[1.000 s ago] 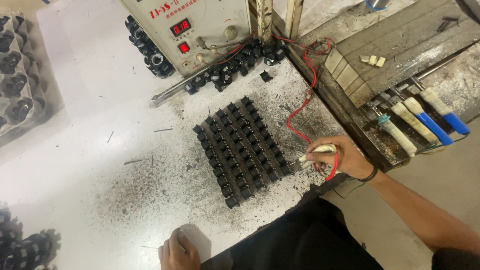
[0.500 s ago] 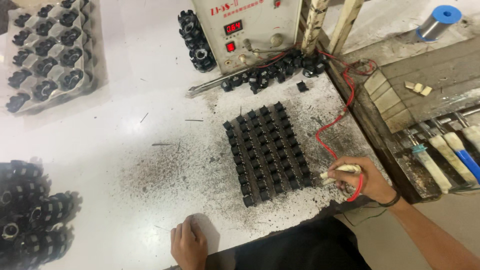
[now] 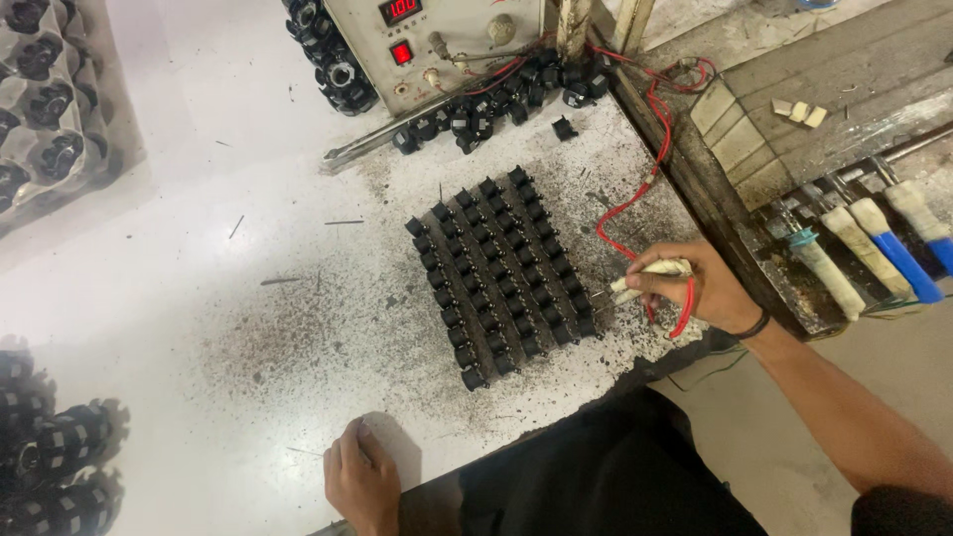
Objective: The person trims excess material from rows of small black electrical coil components using a knife, working through the grid one part at a time. They then pick up a red-cabled test probe connected to a digital meter and touch it to the components to test them.
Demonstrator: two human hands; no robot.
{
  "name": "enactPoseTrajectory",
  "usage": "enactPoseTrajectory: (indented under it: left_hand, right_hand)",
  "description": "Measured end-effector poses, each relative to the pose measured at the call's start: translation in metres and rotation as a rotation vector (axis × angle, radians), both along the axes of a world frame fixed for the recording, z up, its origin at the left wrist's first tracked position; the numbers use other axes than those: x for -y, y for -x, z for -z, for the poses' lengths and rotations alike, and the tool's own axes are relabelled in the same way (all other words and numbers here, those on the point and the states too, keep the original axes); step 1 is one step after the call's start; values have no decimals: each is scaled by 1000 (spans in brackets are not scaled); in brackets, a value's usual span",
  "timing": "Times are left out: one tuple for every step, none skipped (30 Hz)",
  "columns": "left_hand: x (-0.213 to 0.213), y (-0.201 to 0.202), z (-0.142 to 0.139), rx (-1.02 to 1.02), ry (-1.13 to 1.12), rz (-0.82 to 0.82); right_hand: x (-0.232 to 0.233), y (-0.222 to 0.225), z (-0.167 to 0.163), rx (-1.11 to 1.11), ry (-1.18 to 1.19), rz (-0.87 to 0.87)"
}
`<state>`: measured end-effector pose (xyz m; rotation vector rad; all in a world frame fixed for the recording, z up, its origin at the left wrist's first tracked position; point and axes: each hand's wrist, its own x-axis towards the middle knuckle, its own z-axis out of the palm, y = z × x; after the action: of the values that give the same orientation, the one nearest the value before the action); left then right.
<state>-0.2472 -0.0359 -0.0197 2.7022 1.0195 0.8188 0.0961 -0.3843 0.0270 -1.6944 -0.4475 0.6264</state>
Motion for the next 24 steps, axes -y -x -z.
enactPoseTrajectory:
  left_hand:
    - [0, 0, 1, -4, 2, -10]
    - [0, 0, 2, -2, 4, -22]
    - [0, -1, 3, 2, 5, -19]
    - [1, -1, 4, 1, 5, -21]
    - [0, -1, 5, 6, 1, -26]
    - [-1, -2, 6, 19, -2, -19]
    - [-1, -3, 7, 39, -7, -13]
    - [-2, -4, 9, 53, -9, -8]
    - [-3, -4, 10, 54, -18, -9]
    - [-2, -4, 11, 48, -23, -11]
    - [-2, -3, 12, 41, -27, -10]
    - [-2, -2, 13, 56, -35, -20]
    - [-2, -2, 14, 66, -40, -26]
    - [-1, 0, 15, 75, -42, -28]
    - [-1, 2, 15, 56, 24, -75]
    - [0, 3, 15, 38, 90, -118]
    - [-1, 3, 16, 27, 153, -160]
    - [-1, 3, 16, 16, 125, -152]
    - [-2, 3, 16, 4, 98, -148]
    - [-2, 3, 16, -7, 72, -147]
    - [-1, 4, 16, -7, 68, -142]
    - [-1, 4, 16, -6, 61, -136]
    - [-1, 4, 16, 2, 51, -129]
    - [-1, 4, 17, 15, 70, -137]
  right_hand:
    - [-2, -1, 5, -27, -22, 2]
    - [-4, -3, 10, -49, -45, 2]
    - [-4, -5, 15, -36, -33, 8]
    - [-3, -5, 19, -30, -22, 9]
    - [-4, -7, 24, -18, -16, 8]
    - [-4, -9, 27, -44, -34, 3]
    - [-4, -10, 30, -64, -53, -4]
    - [-5, -12, 32, -89, -69, -13]
    - [-5, -14, 33, -53, -77, -35]
    - [-5, -15, 34, -26, -80, -56]
    - [-6, -15, 33, 2, -83, -74]
    - [-6, -16, 32, 8, -77, -78]
    - [-7, -16, 31, 10, -69, -77]
    - [-6, -16, 28, 9, -57, -73]
    - [-5, -16, 25, 26, -29, -88]
    - [-5, -17, 22, 43, 0, -101]
    - [-5, -21, 18, 69, 27, -111]
    - [-5, -23, 14, 82, -5, -97]
    - [-7, -26, 12, 96, -36, -86]
    - [-8, -29, 10, 110, -65, -80]
    - [-11, -31, 9, 93, -49, -87]
    - [-15, -33, 10, 77, -38, -92]
    - [-18, -34, 11, 68, -29, -96]
    - [-20, -36, 13, 40, -19, -85]
